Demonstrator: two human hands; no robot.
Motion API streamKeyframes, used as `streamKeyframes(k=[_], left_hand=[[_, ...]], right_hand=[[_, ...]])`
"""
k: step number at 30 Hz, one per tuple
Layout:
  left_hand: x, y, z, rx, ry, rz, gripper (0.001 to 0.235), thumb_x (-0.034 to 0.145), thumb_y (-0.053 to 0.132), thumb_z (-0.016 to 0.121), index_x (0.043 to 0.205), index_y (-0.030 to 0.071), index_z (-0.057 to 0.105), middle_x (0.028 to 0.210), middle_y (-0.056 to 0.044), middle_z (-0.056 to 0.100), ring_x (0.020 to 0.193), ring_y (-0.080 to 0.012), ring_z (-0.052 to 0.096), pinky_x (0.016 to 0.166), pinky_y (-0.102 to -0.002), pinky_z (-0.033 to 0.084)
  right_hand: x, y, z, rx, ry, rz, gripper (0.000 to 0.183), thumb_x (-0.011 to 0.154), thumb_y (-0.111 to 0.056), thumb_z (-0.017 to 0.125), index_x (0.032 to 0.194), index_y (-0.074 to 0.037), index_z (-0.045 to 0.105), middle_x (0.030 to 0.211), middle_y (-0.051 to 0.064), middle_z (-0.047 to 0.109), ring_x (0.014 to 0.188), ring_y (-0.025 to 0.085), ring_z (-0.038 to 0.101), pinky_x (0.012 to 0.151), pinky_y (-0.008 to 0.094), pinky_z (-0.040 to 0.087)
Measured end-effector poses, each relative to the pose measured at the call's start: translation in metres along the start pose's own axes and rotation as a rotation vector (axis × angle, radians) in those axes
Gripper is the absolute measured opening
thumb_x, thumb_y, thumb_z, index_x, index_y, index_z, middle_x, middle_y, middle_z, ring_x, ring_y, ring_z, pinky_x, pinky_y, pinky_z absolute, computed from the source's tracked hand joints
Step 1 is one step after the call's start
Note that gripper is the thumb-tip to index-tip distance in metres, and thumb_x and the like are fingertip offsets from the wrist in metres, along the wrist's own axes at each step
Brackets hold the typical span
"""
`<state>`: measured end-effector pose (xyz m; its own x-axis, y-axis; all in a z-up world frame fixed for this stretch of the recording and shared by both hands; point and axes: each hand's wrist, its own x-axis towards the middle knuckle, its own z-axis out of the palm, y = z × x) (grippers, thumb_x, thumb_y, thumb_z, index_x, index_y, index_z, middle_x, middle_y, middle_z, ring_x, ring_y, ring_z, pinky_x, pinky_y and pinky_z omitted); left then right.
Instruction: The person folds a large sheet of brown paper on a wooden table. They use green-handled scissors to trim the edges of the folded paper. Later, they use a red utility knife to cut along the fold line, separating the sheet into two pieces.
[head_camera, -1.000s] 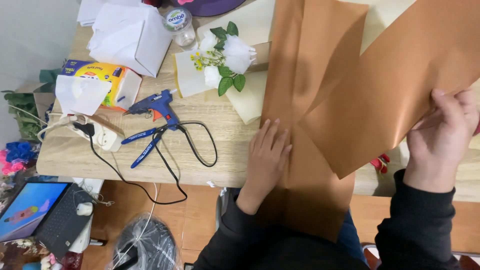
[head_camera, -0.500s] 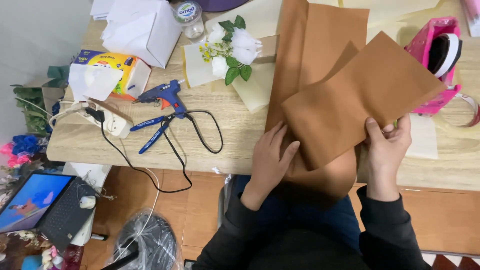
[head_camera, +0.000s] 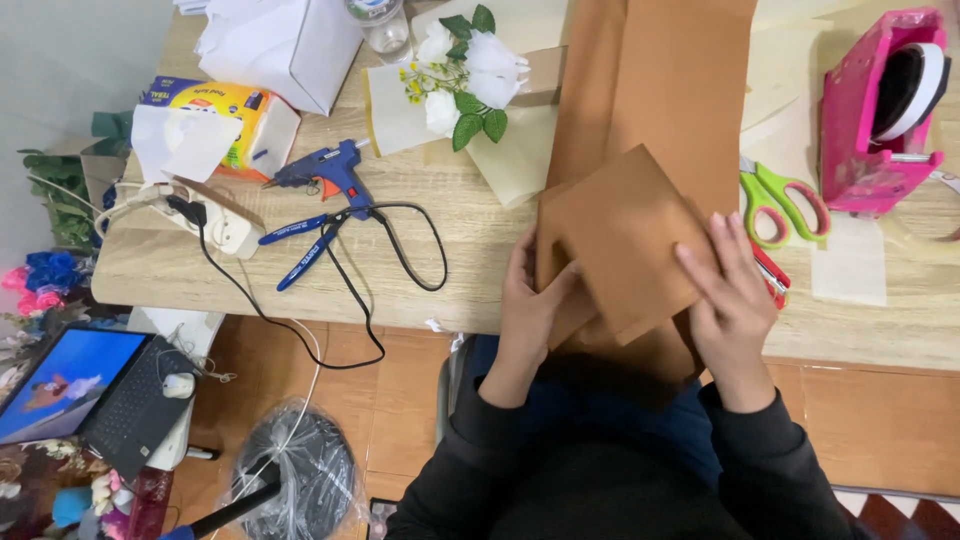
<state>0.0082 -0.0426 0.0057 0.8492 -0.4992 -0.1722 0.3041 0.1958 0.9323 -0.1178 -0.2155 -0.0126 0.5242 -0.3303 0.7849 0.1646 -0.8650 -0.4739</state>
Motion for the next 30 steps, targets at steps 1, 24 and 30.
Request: streamKeyframes(k=[1, 24, 30], left_hand=[[0.002, -0.006, -0.001, -0.001, 0.006, -0.002, 0.080, 0.086, 0.020, 0.082, 0.155, 0.010, 0.042, 0.138, -0.011, 0.053, 0.132, -0.0251, 0.051, 0.110, -0.043, 0.046], [-0.023, 0.018, 0.032, -0.090, -0.137, -0.110, 0.099, 0.087, 0.010, 0.072, 0.166, 0.016, 0.012, 0.114, -0.018, 0.074, 0.099, -0.0164, 0.071, 0.090, -0.031, 0.058], [-0.017, 0.022, 0.037, 0.366, -0.380, -0.194, 0.080, 0.081, 0.035, 0.076, 0.154, 0.020, 0.045, 0.133, -0.013, 0.064, 0.099, -0.0117, 0.068, 0.096, -0.025, 0.053]], right_hand=[[-0.004, 0.001, 0.004, 0.004, -0.005, 0.001, 0.059, 0.083, 0.031, 0.049, 0.120, -0.005, 0.077, 0.144, 0.027, 0.062, 0.140, 0.050, 0.051, 0.117, 0.058, 0.042], [-0.012, 0.064, -0.062, 0.532, 0.438, 0.904, 0.013, 0.094, -0.003, 0.072, 0.106, -0.009, 0.071, 0.106, -0.003, 0.072, 0.100, 0.006, 0.064, 0.094, 0.022, 0.057], [-0.005, 0.063, -0.103, 0.550, 0.086, 1.080, 0.015, 0.104, -0.015, 0.063, 0.115, -0.009, 0.071, 0.096, -0.003, 0.069, 0.076, 0.003, 0.058, 0.063, 0.017, 0.043]])
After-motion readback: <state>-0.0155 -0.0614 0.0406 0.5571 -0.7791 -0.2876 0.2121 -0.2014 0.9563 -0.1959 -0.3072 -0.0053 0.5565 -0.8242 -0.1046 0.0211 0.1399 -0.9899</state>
